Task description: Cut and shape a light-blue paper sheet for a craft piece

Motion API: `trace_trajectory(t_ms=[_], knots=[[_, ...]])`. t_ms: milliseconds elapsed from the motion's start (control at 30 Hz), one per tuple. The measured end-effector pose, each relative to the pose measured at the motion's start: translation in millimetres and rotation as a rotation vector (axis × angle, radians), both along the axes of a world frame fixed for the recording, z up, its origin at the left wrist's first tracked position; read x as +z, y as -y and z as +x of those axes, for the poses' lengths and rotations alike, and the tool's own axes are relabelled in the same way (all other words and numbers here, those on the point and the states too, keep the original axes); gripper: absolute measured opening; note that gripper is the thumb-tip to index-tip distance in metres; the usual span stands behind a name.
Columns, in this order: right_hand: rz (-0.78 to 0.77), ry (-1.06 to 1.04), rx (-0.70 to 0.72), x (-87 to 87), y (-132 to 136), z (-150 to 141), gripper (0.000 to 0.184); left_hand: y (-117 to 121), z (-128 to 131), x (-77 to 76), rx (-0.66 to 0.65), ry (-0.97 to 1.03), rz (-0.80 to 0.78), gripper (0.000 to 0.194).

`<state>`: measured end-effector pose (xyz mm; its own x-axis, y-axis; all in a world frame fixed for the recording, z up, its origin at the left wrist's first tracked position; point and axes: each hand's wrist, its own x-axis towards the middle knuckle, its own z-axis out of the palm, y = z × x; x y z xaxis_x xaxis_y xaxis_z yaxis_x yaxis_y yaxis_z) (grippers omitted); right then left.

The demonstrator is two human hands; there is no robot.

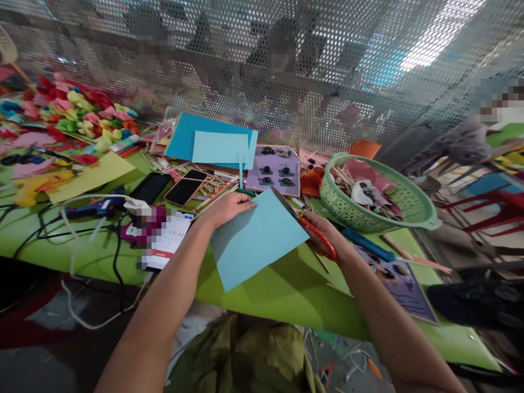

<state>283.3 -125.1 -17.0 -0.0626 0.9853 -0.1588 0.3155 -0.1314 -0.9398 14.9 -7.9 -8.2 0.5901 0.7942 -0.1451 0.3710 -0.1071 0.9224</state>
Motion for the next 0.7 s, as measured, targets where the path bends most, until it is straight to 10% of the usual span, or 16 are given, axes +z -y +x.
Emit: trace_trajectory(t_ms=[333, 700], knots=[[0.314, 0.524, -0.416, -9.1, -17.0, 50.2, 0.052, -5.7, -10.4, 12.3, 0.066, -0.127, 0.079, 0.048], [0.24, 1.04, -0.269, -20.8, -16.3, 31.3, 0.059, -12.0, -5.1, 2.7, -0.096, -0.2, 0.155, 0.033]])
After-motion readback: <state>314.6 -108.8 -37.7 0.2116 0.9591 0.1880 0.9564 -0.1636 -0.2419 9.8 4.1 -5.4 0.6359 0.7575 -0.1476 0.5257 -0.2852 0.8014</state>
